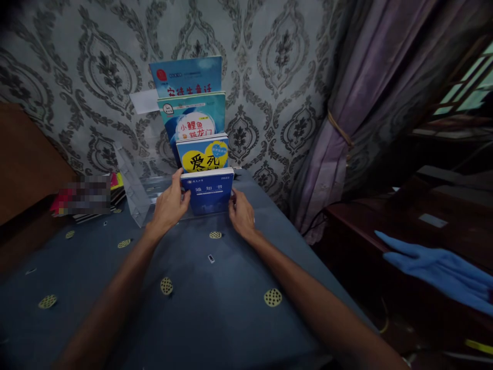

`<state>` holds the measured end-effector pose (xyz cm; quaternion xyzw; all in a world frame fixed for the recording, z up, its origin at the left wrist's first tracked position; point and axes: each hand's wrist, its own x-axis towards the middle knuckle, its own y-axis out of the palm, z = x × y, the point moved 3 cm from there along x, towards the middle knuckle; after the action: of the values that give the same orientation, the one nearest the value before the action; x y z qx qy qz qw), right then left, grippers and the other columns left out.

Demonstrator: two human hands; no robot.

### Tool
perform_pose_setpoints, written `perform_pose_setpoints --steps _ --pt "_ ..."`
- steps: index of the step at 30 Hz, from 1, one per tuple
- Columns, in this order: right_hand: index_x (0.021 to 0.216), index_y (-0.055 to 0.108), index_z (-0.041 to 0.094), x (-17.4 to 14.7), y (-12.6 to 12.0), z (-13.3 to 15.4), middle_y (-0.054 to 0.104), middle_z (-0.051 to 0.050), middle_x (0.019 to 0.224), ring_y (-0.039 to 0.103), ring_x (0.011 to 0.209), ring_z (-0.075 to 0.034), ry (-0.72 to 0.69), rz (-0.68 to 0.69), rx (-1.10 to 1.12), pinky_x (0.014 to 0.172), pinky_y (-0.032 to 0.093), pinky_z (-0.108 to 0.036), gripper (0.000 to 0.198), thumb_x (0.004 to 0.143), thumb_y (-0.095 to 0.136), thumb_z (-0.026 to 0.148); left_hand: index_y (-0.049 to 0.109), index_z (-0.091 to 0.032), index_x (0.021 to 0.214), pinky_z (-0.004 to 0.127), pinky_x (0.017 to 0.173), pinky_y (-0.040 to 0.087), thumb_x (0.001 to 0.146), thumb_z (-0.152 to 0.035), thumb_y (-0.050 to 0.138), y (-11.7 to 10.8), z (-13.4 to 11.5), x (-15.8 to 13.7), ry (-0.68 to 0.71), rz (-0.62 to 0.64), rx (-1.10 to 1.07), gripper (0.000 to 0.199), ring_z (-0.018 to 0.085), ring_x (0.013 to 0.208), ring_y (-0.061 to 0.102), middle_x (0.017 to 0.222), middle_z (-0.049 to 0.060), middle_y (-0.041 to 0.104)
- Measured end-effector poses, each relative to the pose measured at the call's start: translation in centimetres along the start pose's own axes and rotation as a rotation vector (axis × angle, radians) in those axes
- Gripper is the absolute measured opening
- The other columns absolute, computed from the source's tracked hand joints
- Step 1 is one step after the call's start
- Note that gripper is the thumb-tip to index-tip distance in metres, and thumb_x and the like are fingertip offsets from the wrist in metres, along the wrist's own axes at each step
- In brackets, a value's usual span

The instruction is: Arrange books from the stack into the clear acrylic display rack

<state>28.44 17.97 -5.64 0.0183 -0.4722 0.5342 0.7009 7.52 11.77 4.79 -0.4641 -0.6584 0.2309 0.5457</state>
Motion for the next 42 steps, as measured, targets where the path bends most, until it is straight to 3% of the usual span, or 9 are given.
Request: perform_pose_setpoints --steps 4,10,15,18,23,28,33,42 --pt "0.13 0.048 0.016 -0.1 0.1 -0.1 0.069 -0.012 0.099 0.064 0.078 -0.025 0.07 -0.018 0.051 0.077 0.054 -0.043 0.043 0.091 0.044 0.031 0.016 -0.016 0.158 0.045 0.086 0.056 0.097 -0.024 0.05 -0.2 0.1 -0.2 0.0 0.018 -0.022 0.071 0.031 0.1 0.069 0.123 0.017 0.068" --pt "0.096 0.05 0.022 -0.7 -0.3 -0.4 0.067 -0.009 0.085 0.064 0.076 -0.025 0.24 0.041 0.079 0.072 0.052 -0.04 0.026 0.083 0.047 0.045 0.024 -0.019 0.156 0.035 0.087 0.054 0.095 -0.023 0.053 -1.8 3.1 -1.3 -0.005 -0.007 -0.013 0.067 0.024 0.102 0.069 0.13 0.013 0.065" --pt "0.081 0.052 0.026 -0.8 -0.1 -0.5 0.067 -0.006 0.075 0.063 0.069 -0.026 0.313 0.14 0.052 0.065 0.048 -0.039 0.027 0.076 0.051 0.053 0.049 -0.019 0.139 0.029 0.084 0.051 0.099 -0.02 0.044 -5.1 10.9 -2.1 -0.16 -0.183 0.098 0.04 0.02 0.093 0.071 0.111 0.007 0.072" --pt "0.076 0.053 0.027 -0.6 -0.2 0.1 0.067 -0.008 0.072 0.062 0.066 -0.027 0.341 0.187 0.057 0.063 0.048 -0.04 0.024 0.073 0.051 0.05 0.055 -0.017 0.13 0.03 0.089 0.05 0.1 -0.02 0.04 -6.7 16.8 -2.2 -0.296 -0.259 0.227 0.033 0.022 0.103 0.068 0.112 0.009 0.072" --pt "0.073 0.056 0.026 -0.2 -0.5 1.2 0.069 -0.012 0.073 0.063 0.067 -0.031 0.421 0.211 0.044 0.066 0.048 -0.044 0.027 0.066 0.05 0.052 0.05 -0.009 0.136 0.046 0.111 0.038 0.095 -0.025 0.052 -7.4 25.1 -1.4 -0.45 -0.096 0.488 0.044 0.033 0.136 0.048 0.142 0.022 0.055" --pt "0.073 0.057 0.028 -0.2 -0.3 1.0 0.072 -0.012 0.073 0.064 0.065 -0.033 0.459 0.18 0.051 0.066 0.047 -0.047 0.032 0.062 0.052 0.058 0.036 -0.006 0.15 0.061 0.12 0.019 0.09 -0.033 0.064 -7.5 30.3 -0.2 -0.476 0.042 0.521 0.072 0.038 0.152 0.023 0.16 0.027 0.033" --pt "0.074 0.058 0.028 -0.2 0.0 0.7 0.074 -0.015 0.08 0.067 0.073 -0.035 0.475 0.182 0.071 0.069 0.049 -0.048 0.032 0.061 0.054 0.057 0.028 -0.009 0.155 0.065 0.117 0.023 0.092 -0.048 0.062 -7.4 33.3 0.6 -0.504 0.2 0.557 0.082 0.039 0.153 0.02 0.161 0.024 0.033" --pt "0.088 0.06 0.025 -0.1 -0.2 1.8 0.075 -0.015 0.095 0.07 0.094 -0.04 0.547 0.272 0.056 0.083 0.051 -0.05 0.052 0.057 0.048 0.065 0.049 -0.017 0.142 0.052 0.108 0.042 0.098 -0.048 0.052 -7.8 34.8 1.4 -0.426 0.216 0.638 0.054 0.037 0.136 0.048 0.147 0.021 0.052"
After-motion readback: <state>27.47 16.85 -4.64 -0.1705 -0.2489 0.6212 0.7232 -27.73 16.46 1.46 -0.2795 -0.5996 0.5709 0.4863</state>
